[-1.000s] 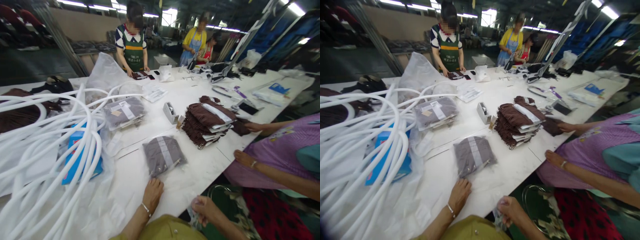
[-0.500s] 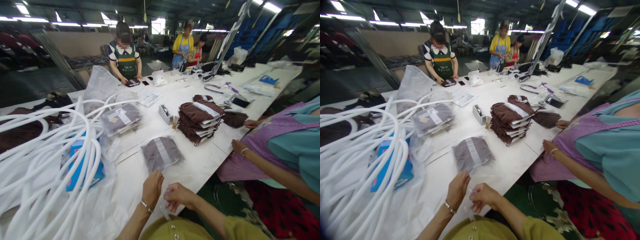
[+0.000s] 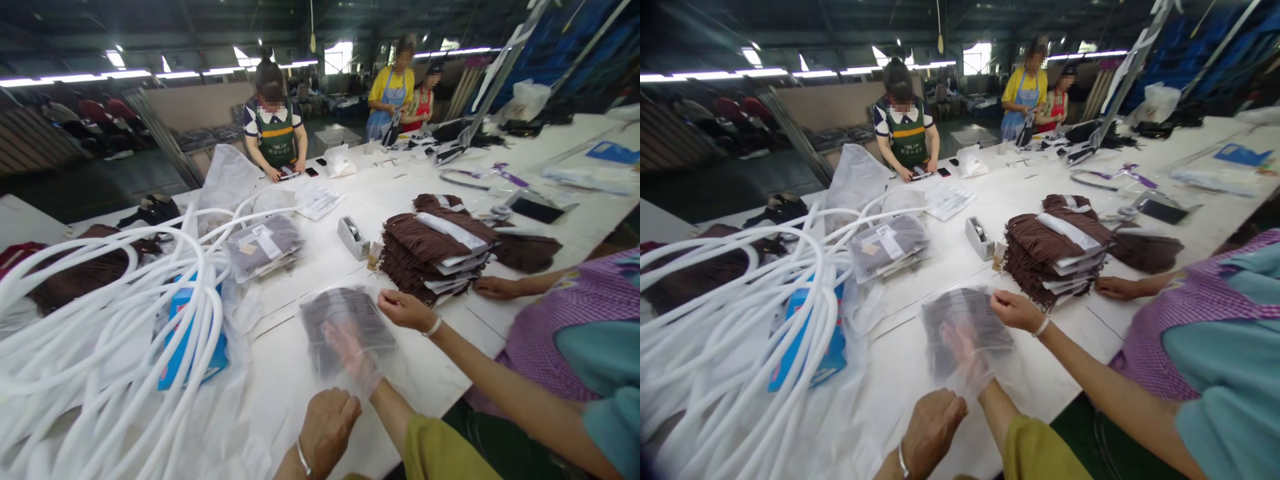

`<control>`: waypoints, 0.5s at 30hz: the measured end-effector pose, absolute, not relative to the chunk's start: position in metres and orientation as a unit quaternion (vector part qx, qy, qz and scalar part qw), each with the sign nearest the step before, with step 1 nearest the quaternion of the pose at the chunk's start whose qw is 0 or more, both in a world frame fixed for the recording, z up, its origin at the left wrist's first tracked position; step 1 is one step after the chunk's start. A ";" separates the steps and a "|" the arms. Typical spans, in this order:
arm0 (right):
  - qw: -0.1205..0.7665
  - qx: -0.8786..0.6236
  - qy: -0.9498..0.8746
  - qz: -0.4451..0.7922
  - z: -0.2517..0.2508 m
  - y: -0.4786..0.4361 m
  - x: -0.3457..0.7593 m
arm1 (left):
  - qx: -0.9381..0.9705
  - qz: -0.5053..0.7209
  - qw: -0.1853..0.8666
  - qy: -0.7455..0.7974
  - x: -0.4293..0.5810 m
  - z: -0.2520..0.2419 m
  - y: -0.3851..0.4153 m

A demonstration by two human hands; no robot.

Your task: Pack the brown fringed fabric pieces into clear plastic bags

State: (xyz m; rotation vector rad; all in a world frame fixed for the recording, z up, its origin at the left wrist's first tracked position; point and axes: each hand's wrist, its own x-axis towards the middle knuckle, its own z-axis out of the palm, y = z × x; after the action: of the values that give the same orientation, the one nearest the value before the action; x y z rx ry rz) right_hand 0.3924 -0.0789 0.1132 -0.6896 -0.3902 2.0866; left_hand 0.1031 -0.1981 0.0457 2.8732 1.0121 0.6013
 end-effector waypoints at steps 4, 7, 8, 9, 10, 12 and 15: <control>0.352 -0.313 -0.330 0.818 0.098 -0.019 0.300 | 0.923 0.217 0.028 0.317 0.099 0.031 -0.197; 0.264 -0.302 -0.418 0.815 0.079 0.014 0.223 | 0.924 0.225 0.046 0.306 0.098 0.023 -0.199; 0.236 -0.290 -0.445 0.814 0.073 0.021 0.201 | 0.924 0.224 0.051 0.307 0.098 0.022 -0.201; 0.210 -0.271 -0.475 0.811 0.066 0.027 0.182 | 0.922 0.226 0.057 0.308 0.098 0.022 -0.202; 0.185 -0.248 -0.503 0.807 0.061 0.033 0.164 | 0.921 0.229 0.061 0.308 0.098 0.022 -0.203; 0.145 -0.202 -0.549 0.798 0.053 0.042 0.135 | 0.921 0.233 0.068 0.304 0.098 0.021 -0.206; 0.128 -0.179 -0.556 0.801 0.050 0.055 0.102 | 0.927 0.195 0.097 0.305 0.096 0.021 -0.207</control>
State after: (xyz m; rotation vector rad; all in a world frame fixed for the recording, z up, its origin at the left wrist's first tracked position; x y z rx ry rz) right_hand 0.1023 0.0551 0.0498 -0.5197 -1.6178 2.3303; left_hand 0.0963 -0.2073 0.0208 2.7455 0.9041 0.5767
